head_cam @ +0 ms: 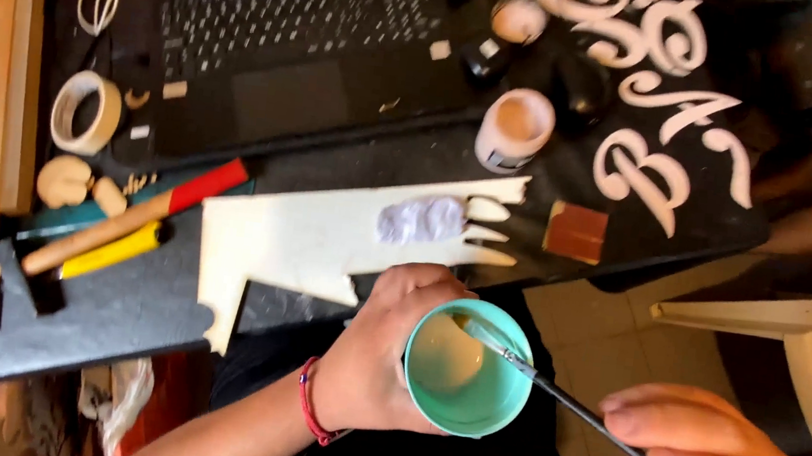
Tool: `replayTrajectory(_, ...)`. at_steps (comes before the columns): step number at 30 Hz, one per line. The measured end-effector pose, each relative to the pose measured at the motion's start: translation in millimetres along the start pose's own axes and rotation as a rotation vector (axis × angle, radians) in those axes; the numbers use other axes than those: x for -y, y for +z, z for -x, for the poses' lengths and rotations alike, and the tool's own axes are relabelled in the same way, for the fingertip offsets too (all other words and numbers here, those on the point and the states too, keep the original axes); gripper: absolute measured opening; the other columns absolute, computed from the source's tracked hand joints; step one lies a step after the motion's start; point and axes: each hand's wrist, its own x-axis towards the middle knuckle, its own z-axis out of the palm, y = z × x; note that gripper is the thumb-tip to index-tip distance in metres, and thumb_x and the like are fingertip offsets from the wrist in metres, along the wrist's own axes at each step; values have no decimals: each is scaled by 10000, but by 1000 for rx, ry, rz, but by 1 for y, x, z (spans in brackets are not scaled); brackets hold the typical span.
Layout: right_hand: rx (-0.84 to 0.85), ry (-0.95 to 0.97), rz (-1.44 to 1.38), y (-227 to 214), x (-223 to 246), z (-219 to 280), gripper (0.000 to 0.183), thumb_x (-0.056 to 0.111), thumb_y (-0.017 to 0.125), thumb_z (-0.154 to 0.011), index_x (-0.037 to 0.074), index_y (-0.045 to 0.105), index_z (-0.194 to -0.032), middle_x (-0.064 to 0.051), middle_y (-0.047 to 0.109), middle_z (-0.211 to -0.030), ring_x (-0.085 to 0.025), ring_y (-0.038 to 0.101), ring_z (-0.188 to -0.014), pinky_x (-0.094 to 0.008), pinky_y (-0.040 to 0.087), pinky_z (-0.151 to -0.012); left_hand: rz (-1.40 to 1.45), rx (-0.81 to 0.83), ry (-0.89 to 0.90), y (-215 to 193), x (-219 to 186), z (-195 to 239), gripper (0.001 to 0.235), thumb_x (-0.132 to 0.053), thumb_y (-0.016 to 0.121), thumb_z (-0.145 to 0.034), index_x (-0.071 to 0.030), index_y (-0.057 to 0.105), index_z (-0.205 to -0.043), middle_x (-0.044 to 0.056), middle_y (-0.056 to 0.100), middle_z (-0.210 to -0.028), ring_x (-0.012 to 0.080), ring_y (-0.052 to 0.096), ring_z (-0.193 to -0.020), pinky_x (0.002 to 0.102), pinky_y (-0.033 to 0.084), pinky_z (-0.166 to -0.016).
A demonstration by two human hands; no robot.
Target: The person is stirring paint in a small cup and then using a paintbrush to apply the paint to a laser-cut wooden letter.
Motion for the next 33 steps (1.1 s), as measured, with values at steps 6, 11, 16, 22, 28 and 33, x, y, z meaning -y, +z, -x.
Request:
replayTrajectory(6, -519, -154, -40, 13, -43, -5, 178, 224, 508, -1015, 153, 401, -1139, -109, 609, -972, -228, 709, -772, -277, 712, -750, -1, 93, 64, 1, -17, -53, 778, -572, 674, -758, -92, 481, -1339, 107, 547, -1267, 274, 513, -1202, 390, 381, -1074)
replayTrajectory(11, -396, -96, -73, -20, -50, -25, 206, 232, 596, -920, 118, 524, -1076, -105, 659, -984, -230, 737, -864, -325, 731, -859, 11, 140, 92, 9, -24, -95, 737, -498, 719, -747, -92, 479, -1313, 96, 612, -1270, 284, 638, -1135, 396, 455, -994)
replayTrajectory(16, -272, -77, -62, -27, -69, -54, 218, 211, 667, -794, 31, 600, -897, -148, 643, -804, -209, 674, -646, -279, 591, -654, 17, 136, 90, 25, -29, -122, 742, -329, 757, -718, -93, 440, -1346, 115, 648, -1301, 298, 708, -1138, 380, 551, -960)
replayTrajectory(22, 9, -137, 85, -47, -87, -79, 100, 121, 620, -892, 111, 577, -982, -105, 755, -1018, -186, 767, -810, -290, 575, -758, 17, 92, -28, 38, -25, -149, 731, -358, 786, -720, -110, 465, -1327, 78, 659, -1247, 243, 692, -1119, 345, 534, -943)
replayTrajectory(28, 114, -190, 132, -74, -104, -119, 319, 21, 779, -789, 84, 583, -1033, -137, 728, -1040, -192, 757, -855, -299, 598, -853, -13, 36, -7, 41, -16, -189, 762, -281, 808, -701, -127, 446, -1353, 80, 626, -1355, 257, 682, -1178, 343, 529, -950)
replayTrajectory(33, 141, -168, 100, -94, -128, -162, 142, -42, 711, -817, 9, 673, -944, -176, 693, -939, -216, 717, -806, -274, 607, -788, -11, 49, 43, 38, 6, -233, 927, -332, 861, -725, -159, 301, -1443, 73, 651, -1285, 250, 720, -1107, 338, 581, -902)
